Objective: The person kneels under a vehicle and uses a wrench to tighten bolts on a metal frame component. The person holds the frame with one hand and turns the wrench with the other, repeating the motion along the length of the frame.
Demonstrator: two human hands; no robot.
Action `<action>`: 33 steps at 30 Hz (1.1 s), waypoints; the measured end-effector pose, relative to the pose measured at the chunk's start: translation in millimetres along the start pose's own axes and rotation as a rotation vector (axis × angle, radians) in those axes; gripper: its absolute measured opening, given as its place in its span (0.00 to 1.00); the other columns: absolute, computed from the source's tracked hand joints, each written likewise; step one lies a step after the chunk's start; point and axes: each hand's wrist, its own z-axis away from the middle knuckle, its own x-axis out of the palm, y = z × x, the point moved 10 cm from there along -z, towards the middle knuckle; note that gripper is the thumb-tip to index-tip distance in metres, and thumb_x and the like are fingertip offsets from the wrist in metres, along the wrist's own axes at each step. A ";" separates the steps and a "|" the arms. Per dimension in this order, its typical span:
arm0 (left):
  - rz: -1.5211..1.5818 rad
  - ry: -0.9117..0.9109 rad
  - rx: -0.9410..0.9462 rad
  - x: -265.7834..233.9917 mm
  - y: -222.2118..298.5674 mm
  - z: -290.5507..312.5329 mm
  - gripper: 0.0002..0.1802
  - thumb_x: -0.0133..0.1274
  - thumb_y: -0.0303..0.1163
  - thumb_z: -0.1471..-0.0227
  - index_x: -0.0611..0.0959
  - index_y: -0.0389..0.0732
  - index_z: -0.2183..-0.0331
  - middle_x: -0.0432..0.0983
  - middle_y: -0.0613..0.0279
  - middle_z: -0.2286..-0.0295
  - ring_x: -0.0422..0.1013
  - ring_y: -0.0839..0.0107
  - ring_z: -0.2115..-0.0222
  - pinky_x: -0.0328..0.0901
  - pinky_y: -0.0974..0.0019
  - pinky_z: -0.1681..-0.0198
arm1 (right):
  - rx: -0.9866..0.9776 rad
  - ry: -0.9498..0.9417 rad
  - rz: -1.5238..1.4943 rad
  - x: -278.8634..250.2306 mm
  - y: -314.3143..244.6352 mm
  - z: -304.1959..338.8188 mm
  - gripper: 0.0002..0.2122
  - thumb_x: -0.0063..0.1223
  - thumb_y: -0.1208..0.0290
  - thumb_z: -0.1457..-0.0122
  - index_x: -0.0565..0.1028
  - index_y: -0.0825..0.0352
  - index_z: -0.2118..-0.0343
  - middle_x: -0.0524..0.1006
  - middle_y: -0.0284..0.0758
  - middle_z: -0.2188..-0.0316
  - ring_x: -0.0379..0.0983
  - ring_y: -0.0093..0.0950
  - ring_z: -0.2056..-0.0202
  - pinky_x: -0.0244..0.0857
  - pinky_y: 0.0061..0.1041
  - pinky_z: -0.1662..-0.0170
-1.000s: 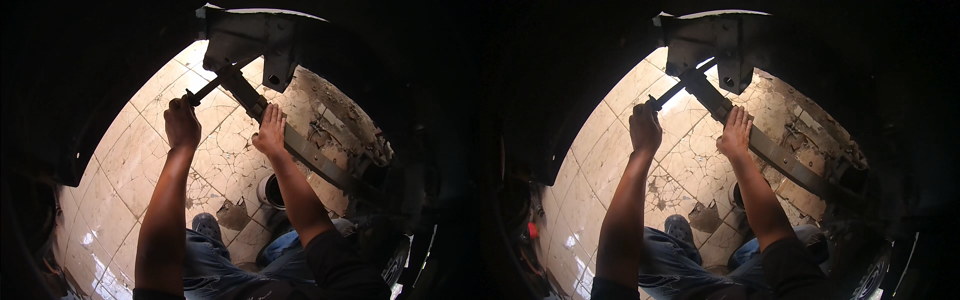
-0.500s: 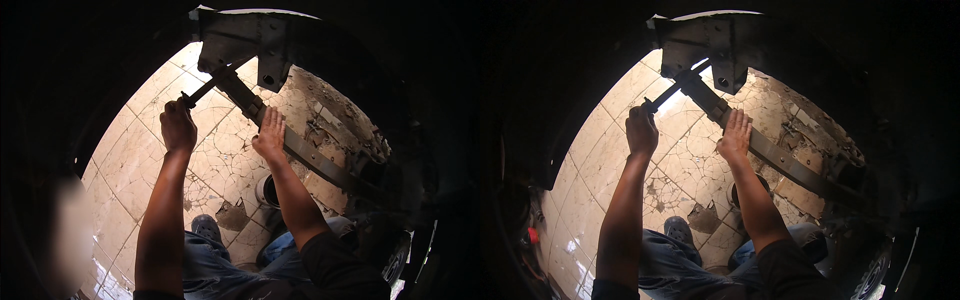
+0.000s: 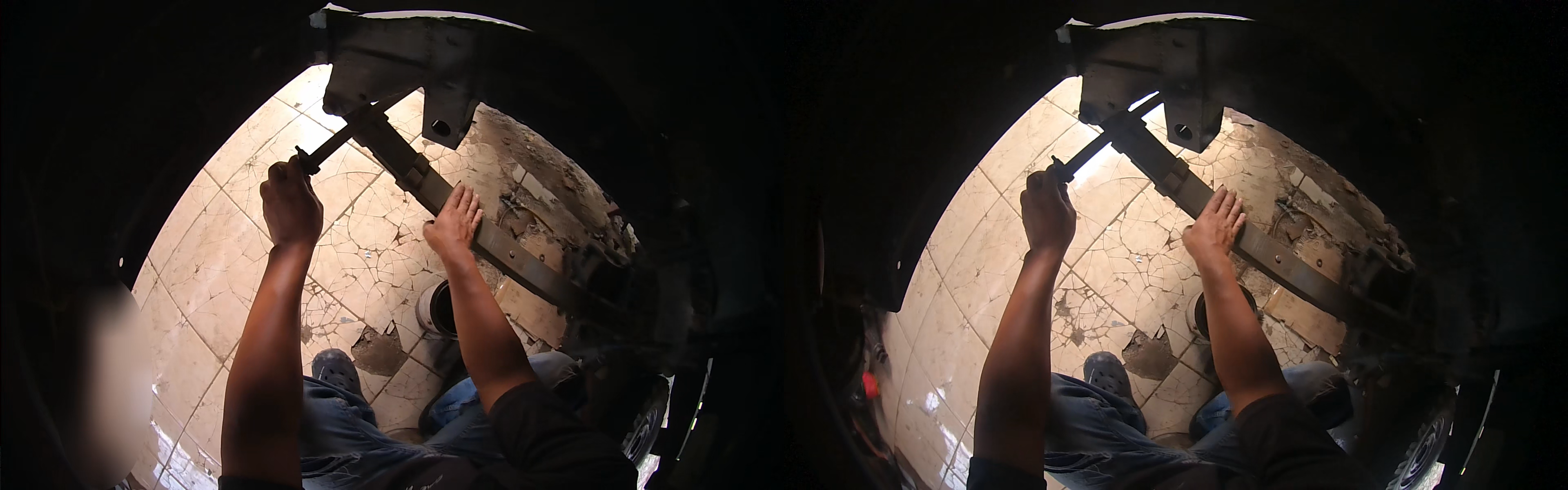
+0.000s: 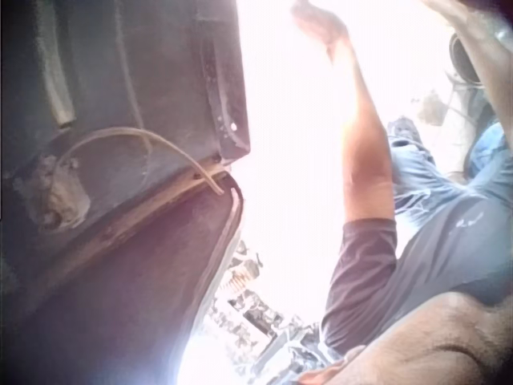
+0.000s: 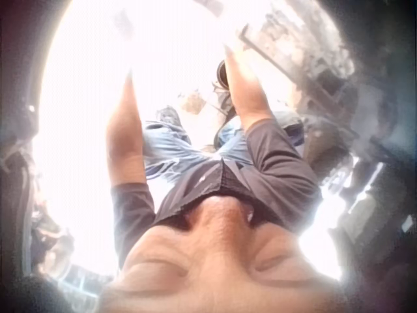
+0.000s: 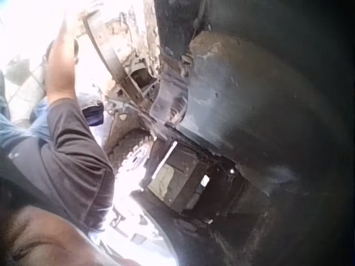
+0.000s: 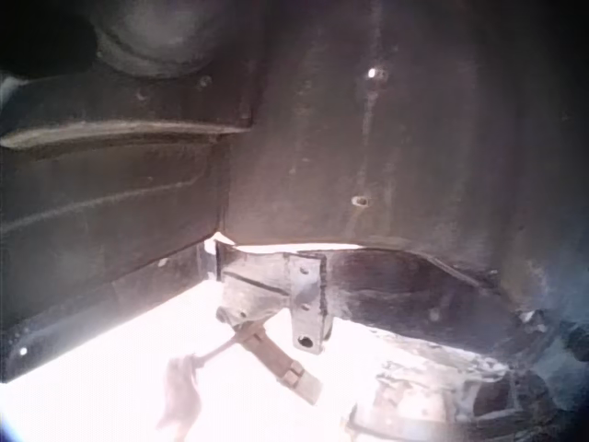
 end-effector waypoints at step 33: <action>0.034 0.006 0.010 -2.5 -2.1 -1.2 0.13 0.51 0.27 0.43 0.76 0.39 0.55 0.73 0.50 0.59 0.71 0.50 0.62 0.70 0.52 0.61 | 0.021 0.022 -0.006 -6.4 -3.7 0.1 0.50 0.58 0.68 0.53 0.36 0.72 0.32 0.38 0.50 0.30 0.31 0.44 0.29 0.26 0.42 0.30</action>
